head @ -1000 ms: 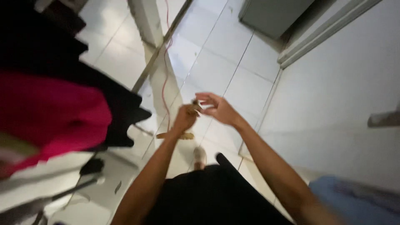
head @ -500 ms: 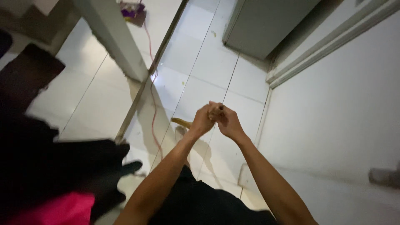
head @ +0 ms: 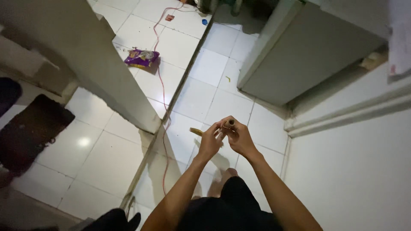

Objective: Sweeping dirt and debris from the floor and stairs using a broom.

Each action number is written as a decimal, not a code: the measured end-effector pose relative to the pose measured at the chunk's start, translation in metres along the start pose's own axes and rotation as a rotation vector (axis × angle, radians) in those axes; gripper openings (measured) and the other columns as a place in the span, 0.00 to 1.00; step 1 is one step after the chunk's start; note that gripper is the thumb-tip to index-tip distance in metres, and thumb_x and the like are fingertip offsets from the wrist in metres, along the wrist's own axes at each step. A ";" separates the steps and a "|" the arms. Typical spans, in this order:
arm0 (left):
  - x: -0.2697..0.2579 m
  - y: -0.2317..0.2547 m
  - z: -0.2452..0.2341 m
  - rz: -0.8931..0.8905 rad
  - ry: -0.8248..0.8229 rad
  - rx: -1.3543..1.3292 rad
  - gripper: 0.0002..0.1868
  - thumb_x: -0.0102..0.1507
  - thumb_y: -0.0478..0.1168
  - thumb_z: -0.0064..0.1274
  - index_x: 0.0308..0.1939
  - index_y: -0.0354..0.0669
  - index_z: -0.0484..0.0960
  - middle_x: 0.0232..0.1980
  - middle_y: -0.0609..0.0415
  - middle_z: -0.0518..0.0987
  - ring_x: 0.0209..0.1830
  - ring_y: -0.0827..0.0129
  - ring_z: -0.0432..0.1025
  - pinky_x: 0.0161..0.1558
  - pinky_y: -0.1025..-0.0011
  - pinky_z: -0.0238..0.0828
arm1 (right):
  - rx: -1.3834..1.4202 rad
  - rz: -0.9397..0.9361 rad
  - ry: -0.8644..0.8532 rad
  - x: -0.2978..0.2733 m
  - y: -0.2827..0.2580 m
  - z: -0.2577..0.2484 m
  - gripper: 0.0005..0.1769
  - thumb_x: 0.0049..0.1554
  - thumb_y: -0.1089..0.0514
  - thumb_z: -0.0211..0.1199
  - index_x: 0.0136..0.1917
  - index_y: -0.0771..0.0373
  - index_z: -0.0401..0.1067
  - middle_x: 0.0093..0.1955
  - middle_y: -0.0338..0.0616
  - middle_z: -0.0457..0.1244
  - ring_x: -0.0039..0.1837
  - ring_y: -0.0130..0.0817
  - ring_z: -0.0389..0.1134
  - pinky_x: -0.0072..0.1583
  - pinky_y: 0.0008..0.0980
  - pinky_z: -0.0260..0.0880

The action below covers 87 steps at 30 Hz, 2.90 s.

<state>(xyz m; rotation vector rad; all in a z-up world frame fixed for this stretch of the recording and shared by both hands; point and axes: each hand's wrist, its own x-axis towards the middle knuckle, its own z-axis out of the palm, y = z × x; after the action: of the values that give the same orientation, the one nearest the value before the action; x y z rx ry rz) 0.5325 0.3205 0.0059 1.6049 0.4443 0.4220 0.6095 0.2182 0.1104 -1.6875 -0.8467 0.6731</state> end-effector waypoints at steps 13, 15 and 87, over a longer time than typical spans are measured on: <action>0.326 -0.024 -0.034 0.091 0.277 0.113 0.16 0.65 0.31 0.56 0.57 0.33 0.80 0.54 0.42 0.83 0.54 0.57 0.81 0.55 0.67 0.79 | 0.324 -0.240 -0.085 0.335 0.062 -0.088 0.16 0.53 0.84 0.48 0.46 0.67 0.65 0.51 0.41 0.62 0.59 0.31 0.66 0.64 0.31 0.69; 0.378 -0.014 -0.046 0.069 0.294 0.124 0.18 0.64 0.33 0.56 0.58 0.35 0.79 0.52 0.43 0.82 0.52 0.58 0.80 0.51 0.68 0.80 | 0.336 -0.163 -0.066 0.387 0.050 -0.100 0.13 0.57 0.82 0.52 0.44 0.67 0.65 0.49 0.40 0.62 0.57 0.30 0.67 0.60 0.30 0.72; 1.523 -0.051 -0.890 -0.086 1.167 0.312 0.22 0.59 0.24 0.56 0.55 0.46 0.85 0.62 0.49 0.82 0.60 0.52 0.78 0.61 0.63 0.76 | -0.184 -0.423 -0.763 1.865 -0.109 0.229 0.06 0.56 0.72 0.63 0.37 0.68 0.71 0.32 0.50 0.61 0.38 0.28 0.62 0.39 0.32 0.64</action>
<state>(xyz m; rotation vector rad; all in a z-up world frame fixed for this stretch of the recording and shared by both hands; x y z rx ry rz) 1.3695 1.8739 0.0347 1.4820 1.5022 1.2680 1.5013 1.8758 0.1221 -1.3236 -1.7880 0.9725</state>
